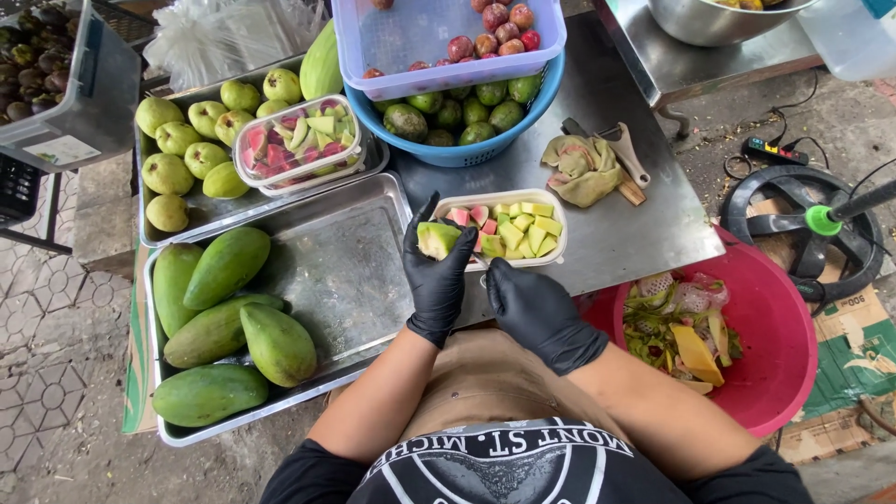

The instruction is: The person is cutting and preparing various fruits like guava and mango into containers at a food stall.

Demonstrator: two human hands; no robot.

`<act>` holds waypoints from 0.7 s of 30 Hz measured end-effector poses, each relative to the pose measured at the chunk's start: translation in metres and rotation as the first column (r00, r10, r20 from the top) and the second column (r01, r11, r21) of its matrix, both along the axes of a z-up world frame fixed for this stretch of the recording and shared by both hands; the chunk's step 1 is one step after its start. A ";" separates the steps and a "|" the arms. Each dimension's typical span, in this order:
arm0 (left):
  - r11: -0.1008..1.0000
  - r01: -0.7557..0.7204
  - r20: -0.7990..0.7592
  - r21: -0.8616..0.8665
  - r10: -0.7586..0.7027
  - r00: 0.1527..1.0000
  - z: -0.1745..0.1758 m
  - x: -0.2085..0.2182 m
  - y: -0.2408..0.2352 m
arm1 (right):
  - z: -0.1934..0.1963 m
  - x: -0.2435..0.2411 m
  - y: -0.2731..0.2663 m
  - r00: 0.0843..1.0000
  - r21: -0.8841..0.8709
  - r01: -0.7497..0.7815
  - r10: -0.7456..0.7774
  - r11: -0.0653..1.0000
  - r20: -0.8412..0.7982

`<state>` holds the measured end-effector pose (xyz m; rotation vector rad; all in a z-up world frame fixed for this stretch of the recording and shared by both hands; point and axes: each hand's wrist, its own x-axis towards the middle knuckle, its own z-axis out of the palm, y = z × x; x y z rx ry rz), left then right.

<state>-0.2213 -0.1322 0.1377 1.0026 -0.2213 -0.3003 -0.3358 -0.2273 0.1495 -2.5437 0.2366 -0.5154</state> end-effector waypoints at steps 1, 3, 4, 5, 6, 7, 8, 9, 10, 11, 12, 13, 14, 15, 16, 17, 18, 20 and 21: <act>1.000 0.001 -0.002 0.001 -0.001 1.000 -0.001 0.000 0.000 | -0.006 0.003 0.001 1.000 0.001 0.001 -0.001 1.000 -0.002; 1.000 0.019 0.024 0.002 -0.019 1.000 -0.003 0.001 -0.003 | -0.017 0.007 0.002 0.995 0.036 0.002 0.002 0.999 -0.104; 1.000 0.023 0.023 0.001 -0.023 0.999 -0.021 0.002 -0.004 | -0.031 0.011 0.005 0.995 0.035 0.005 -0.001 0.999 -0.104; 0.990 0.040 -0.154 -0.137 -0.061 0.986 -0.040 0.003 -0.007 | -0.044 0.016 0.008 0.999 0.098 0.001 0.004 0.995 -0.049; 0.961 0.033 -0.318 -0.273 -0.123 0.940 -0.058 0.004 -0.010 | -0.058 0.020 0.010 1.000 0.159 -0.007 0.005 0.987 0.008; 0.960 0.030 -0.310 -0.278 -0.120 0.943 -0.050 0.006 -0.007 | -0.058 0.021 0.007 1.000 0.154 -0.013 0.010 0.988 0.016; 0.961 0.061 -0.274 -0.269 -0.137 0.952 -0.043 0.008 -0.004 | -0.059 0.023 0.004 0.998 0.213 -0.034 0.022 0.976 0.059; 0.963 0.096 -0.243 -0.252 -0.159 0.957 -0.036 0.008 0.000 | -0.060 0.022 0.002 0.995 0.276 -0.051 0.025 0.960 0.097; 0.963 0.098 -0.240 -0.252 -0.161 0.957 -0.016 0.009 0.002 | -0.051 0.020 -0.001 0.995 0.276 -0.050 0.023 0.960 0.100; 0.952 0.189 -0.287 -0.240 -0.256 0.923 0.003 0.007 0.005 | -0.044 0.016 -0.003 0.999 0.296 -0.039 0.030 0.954 0.035; 0.932 0.278 -0.336 -0.231 -0.345 0.877 0.022 0.006 0.007 | -0.037 0.012 -0.005 0.999 0.316 -0.026 0.037 0.948 -0.029; 0.931 0.285 -0.338 -0.229 -0.351 0.873 0.019 0.005 0.005 | -0.036 0.011 -0.006 0.999 0.318 -0.018 0.029 0.948 -0.031; 0.926 0.330 -0.332 -0.186 -0.375 0.866 0.016 0.005 0.003 | -0.036 0.010 -0.008 0.998 0.290 0.005 0.015 0.957 -0.068; 0.917 0.374 -0.327 -0.142 -0.400 0.856 0.013 0.004 0.001 | -0.036 0.009 -0.009 0.994 0.260 0.029 -0.001 0.965 -0.106; 0.913 0.382 -0.329 -0.142 -0.407 0.852 -0.010 0.006 -0.006 | -0.044 0.009 -0.012 0.994 0.261 0.038 -0.010 0.964 -0.108; 0.924 0.350 -0.331 -0.154 -0.382 0.863 -0.032 0.012 -0.014 | -0.050 0.012 -0.018 0.994 0.200 0.061 -0.042 0.978 -0.098; 0.933 0.319 -0.333 -0.166 -0.357 0.872 -0.054 0.017 -0.022 | -0.057 0.016 -0.023 0.994 0.138 0.084 -0.073 0.987 -0.085; 0.942 0.271 -0.451 -0.198 -0.333 0.828 -0.085 0.021 -0.040 | -0.055 0.017 -0.031 0.984 0.057 0.111 -0.102 0.992 -0.143; 0.950 0.219 -0.556 -0.222 -0.308 0.772 -0.100 0.025 -0.049 | -0.054 0.020 -0.035 0.973 -0.026 0.131 -0.134 0.991 -0.189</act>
